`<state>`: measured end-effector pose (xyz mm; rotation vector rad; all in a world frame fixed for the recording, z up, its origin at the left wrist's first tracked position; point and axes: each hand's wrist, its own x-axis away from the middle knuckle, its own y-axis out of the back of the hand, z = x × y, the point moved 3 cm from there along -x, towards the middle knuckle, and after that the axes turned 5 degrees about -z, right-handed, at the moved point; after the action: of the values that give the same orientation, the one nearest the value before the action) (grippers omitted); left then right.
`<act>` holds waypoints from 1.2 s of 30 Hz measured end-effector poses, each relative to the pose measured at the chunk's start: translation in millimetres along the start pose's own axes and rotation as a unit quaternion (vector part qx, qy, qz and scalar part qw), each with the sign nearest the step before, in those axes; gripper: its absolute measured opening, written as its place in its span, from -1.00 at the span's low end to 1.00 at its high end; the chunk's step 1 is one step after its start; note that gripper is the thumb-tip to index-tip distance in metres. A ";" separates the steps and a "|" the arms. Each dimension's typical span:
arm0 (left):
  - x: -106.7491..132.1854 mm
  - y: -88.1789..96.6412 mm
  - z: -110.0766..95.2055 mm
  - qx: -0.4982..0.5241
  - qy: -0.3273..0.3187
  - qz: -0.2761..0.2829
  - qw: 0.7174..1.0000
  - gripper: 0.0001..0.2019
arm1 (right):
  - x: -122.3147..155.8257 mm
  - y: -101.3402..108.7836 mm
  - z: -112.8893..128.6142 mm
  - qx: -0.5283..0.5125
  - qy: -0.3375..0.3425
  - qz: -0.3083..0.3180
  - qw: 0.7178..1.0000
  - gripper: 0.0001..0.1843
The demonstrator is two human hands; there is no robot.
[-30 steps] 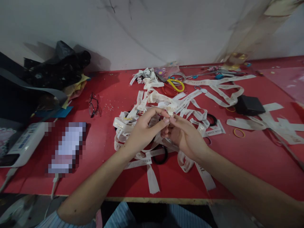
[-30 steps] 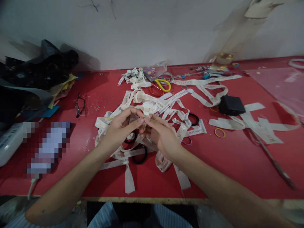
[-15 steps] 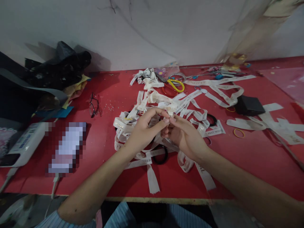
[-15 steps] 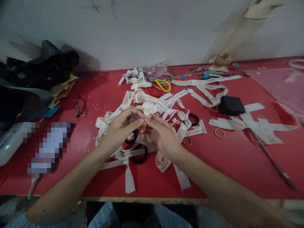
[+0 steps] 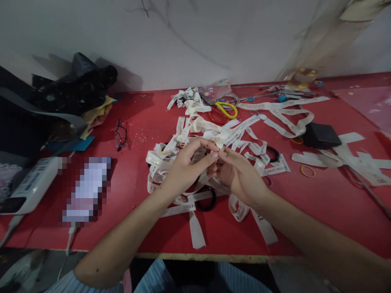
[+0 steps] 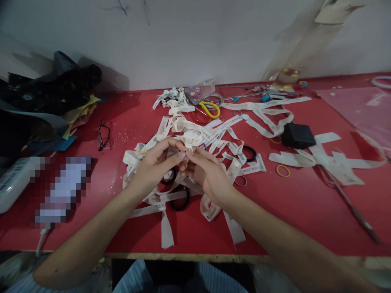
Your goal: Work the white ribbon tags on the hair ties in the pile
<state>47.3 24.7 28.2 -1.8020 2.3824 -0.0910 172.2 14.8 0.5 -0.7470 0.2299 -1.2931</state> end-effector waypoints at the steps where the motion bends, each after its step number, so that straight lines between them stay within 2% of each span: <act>1: -0.1 0.0 -0.1 -0.002 -0.001 0.001 1.000 -0.91 | -0.1 -0.1 0.2 -0.001 0.000 0.000 1.000 -0.85; 13: -0.5 -0.2 -2.2 0.007 0.003 0.002 1.000 -0.91 | 0.8 0.4 0.0 0.001 0.006 0.008 1.000 -0.85; 17: -2.0 1.9 -1.4 0.046 0.025 0.008 0.999 -0.92 | 1.5 -1.4 1.6 0.002 0.017 0.020 1.000 -0.82; 19: -3.2 4.5 -0.1 0.062 0.037 -0.009 0.997 -0.92 | 1.8 -3.4 3.0 0.003 0.021 0.036 0.999 -0.79; 22: -4.5 9.9 1.5 0.044 0.038 -0.071 0.996 -0.92 | 1.9 -5.5 4.6 0.005 0.018 0.051 0.999 -0.75; 24: -4.8 11.6 2.5 0.040 0.044 -0.093 0.994 -0.92 | 1.9 -6.2 5.4 0.006 0.014 0.056 0.998 -0.71; 28: -4.8 10.7 3.0 0.078 0.058 -0.086 0.992 -0.95 | 1.8 -6.1 6.8 0.009 0.008 0.069 0.998 -0.64; 36: -4.9 9.0 2.3 0.100 0.058 -0.087 0.990 -0.93 | 1.3 -4.5 6.5 0.010 0.007 0.077 0.997 -0.62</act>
<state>40.5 31.9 25.1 -1.9487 2.1917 -0.4483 172.6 15.6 8.5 -0.6890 0.2805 -1.1534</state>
